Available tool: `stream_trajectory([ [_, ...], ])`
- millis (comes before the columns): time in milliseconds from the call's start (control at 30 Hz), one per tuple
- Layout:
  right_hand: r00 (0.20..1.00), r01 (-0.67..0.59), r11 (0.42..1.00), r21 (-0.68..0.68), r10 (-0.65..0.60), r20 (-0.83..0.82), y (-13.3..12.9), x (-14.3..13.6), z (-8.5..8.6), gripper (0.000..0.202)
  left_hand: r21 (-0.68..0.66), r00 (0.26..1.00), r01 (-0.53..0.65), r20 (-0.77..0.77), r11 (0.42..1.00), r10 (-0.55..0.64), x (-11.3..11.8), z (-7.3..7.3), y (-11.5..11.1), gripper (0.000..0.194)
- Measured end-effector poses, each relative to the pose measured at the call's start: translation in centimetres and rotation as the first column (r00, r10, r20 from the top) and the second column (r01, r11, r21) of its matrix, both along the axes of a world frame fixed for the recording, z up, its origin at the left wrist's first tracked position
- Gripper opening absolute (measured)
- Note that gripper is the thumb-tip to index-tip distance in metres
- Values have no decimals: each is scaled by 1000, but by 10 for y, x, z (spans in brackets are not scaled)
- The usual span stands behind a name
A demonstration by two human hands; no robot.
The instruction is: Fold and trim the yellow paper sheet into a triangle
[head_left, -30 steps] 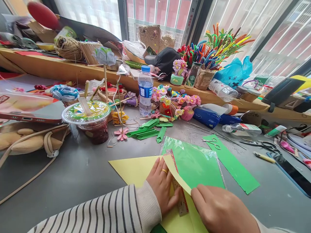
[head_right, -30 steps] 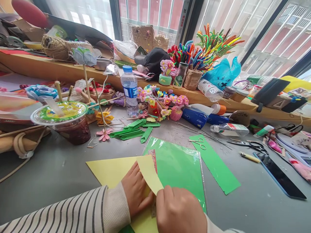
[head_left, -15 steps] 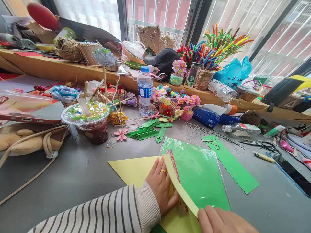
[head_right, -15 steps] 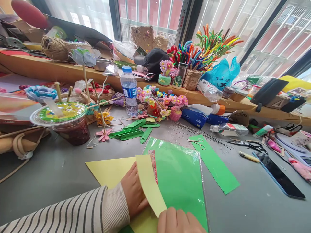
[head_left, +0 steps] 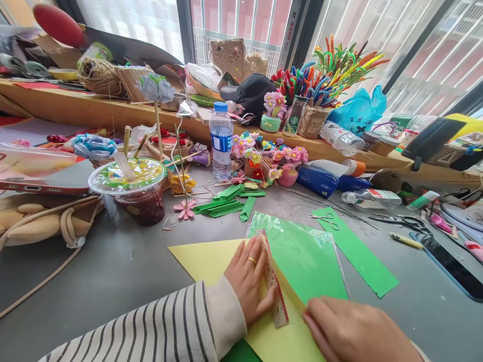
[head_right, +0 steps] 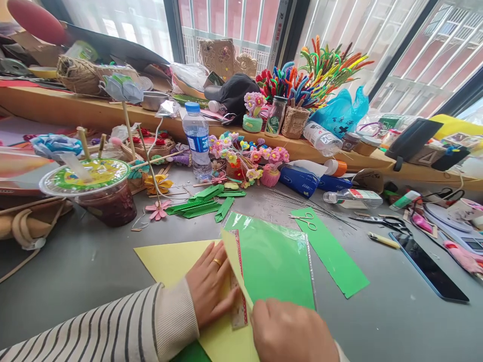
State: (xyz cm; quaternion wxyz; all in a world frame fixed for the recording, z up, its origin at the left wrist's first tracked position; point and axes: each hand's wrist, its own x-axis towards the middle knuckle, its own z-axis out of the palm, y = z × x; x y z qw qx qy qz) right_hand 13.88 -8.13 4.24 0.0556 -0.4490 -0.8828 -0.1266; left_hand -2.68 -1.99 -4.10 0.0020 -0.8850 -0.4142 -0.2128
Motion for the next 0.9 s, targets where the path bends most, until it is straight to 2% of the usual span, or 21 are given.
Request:
stream_trajectory([
  [33,997,72,993,-98,-74,-19,6,6,2,22,-4,1000,-7,-26,1000,7,-1,0,4,60],
  [100,964,235,933,-272,-260,-59,19,17,5,28,-12,997,-4,-79,1000,3,-1,2,15,61],
  [200,856,318,768,-556,-485,-181,36,31,2,36,-29,992,-13,-122,1000,9,3,4,33,61],
  [300,657,205,616,-760,-662,-360,43,41,-12,35,-28,990,-9,-143,1000,5,8,5,42,61],
  [400,360,30,515,-857,-805,-471,39,44,-31,35,-28,989,-12,-147,1000,8,9,4,42,61],
  [467,179,-72,495,-866,-847,-500,34,43,-41,35,-28,988,-16,-153,999,12,8,4,38,61],
  [500,118,-108,498,-860,-853,-509,33,42,-43,35,-29,988,-20,-156,999,15,8,4,36,61],
  [567,54,-135,514,-847,-850,-524,31,41,-47,35,-30,986,-28,-163,999,23,7,5,31,60],
  [733,33,-140,520,-842,-848,-529,31,42,-49,40,-22,980,-33,-197,999,29,9,9,13,60],
  [900,19,-181,524,-832,-844,-536,31,44,-50,36,-8,983,-23,-181,1000,21,10,11,-10,58],
])
